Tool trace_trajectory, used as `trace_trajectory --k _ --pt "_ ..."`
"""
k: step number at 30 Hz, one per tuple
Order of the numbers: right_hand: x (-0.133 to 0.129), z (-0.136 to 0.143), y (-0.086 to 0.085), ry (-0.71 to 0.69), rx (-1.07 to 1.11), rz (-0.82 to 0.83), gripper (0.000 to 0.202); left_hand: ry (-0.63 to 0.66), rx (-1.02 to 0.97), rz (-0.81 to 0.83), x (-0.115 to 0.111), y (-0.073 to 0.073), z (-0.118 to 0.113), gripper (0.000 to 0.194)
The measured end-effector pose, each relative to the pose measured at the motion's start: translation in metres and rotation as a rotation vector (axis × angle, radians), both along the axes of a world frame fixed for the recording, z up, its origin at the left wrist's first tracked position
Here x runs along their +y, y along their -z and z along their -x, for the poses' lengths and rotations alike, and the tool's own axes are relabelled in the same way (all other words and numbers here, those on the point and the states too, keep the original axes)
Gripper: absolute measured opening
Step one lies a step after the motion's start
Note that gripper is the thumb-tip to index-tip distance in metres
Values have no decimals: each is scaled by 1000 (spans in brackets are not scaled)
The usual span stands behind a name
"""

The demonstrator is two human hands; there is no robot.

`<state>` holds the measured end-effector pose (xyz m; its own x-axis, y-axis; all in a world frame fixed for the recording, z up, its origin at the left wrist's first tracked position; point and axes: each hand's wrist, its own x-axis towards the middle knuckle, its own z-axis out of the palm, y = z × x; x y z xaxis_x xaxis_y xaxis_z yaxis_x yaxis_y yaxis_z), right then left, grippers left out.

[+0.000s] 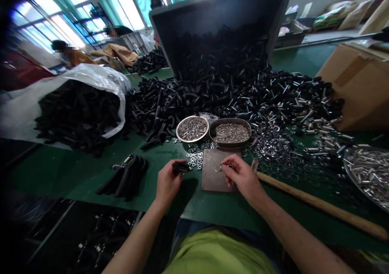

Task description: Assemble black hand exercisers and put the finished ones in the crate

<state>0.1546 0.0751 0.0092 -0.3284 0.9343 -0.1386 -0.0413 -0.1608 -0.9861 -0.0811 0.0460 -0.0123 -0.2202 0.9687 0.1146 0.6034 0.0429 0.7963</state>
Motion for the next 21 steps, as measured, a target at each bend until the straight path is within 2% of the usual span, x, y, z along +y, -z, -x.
trace_trajectory --k 2,4,7,11,14,17,19,21 --pt "-5 6 -7 -53 73 81 27 2 -377 89 -4 -17 -16 20" --pt "-9 10 -13 -106 132 136 29 49 -679 213 -8 -30 -34 27" --pt "-13 14 -20 -138 168 162 30 101 -894 296 -13 -38 -54 31" --pt "-12 15 -21 -114 149 171 28 130 -866 294 -15 -37 -58 25" --pt "-10 14 -19 -87 144 189 28 211 -667 190 -16 -36 -53 15" --pt "-5 11 -17 -53 27 63 25 267 -491 41 -16 -32 -52 17" --pt "-3 7 -19 -34 -102 -71 22 217 -581 91 -16 -26 -58 18" --pt "-2 4 -22 -15 -206 -165 20 142 -863 282 -16 -19 -68 12"
